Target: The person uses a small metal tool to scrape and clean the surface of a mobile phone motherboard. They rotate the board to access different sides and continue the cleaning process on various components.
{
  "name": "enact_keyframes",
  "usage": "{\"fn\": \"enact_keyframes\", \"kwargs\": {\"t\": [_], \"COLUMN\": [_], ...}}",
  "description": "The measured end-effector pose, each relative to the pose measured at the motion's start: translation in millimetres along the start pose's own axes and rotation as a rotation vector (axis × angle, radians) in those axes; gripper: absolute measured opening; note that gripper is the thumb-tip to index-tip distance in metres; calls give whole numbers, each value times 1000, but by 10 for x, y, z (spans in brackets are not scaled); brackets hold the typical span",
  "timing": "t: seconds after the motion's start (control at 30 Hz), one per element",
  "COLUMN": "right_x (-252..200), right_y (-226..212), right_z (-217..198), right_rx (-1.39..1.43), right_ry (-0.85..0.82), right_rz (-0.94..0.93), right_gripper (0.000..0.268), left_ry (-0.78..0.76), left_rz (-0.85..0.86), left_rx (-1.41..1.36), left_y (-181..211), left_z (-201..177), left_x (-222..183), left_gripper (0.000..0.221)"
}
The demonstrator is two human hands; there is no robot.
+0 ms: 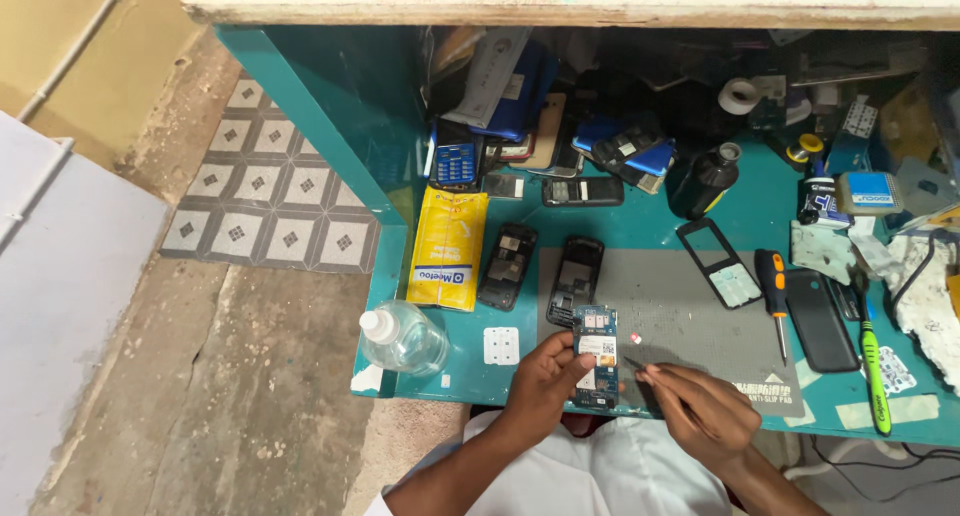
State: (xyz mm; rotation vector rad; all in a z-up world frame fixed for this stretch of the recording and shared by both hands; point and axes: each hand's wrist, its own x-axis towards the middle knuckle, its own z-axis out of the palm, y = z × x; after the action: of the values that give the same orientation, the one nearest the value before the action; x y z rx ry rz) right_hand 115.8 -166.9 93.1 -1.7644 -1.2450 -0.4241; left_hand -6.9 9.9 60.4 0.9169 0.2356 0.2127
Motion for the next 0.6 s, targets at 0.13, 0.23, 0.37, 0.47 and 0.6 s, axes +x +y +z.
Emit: {"fn": "enact_keyframes", "kwargs": {"t": [0.13, 0.23, 0.37, 0.47, 0.6], "right_x": [-12, -24, -29, -28, -32], "right_y": [8, 27, 33, 34, 43], "right_z": [4, 2, 2, 2, 11], "right_rx": [-29, -26, -19, -22, -7], "right_ry": [-4, -8, -3, 2, 8], "right_rz": [-9, -18, -20, -28, -33], "right_gripper": [21, 22, 22, 23, 23], "left_ry": [1, 5, 3, 6, 10], "left_rz": [7, 13, 5, 18, 11], "left_rx": [26, 58, 52, 63, 49], "left_y": [9, 4, -10, -38, -40], "left_z": [10, 6, -6, -21, -12], "left_x": [-10, -10, -14, -2, 4], "left_gripper": [39, 39, 38, 38, 38]}}
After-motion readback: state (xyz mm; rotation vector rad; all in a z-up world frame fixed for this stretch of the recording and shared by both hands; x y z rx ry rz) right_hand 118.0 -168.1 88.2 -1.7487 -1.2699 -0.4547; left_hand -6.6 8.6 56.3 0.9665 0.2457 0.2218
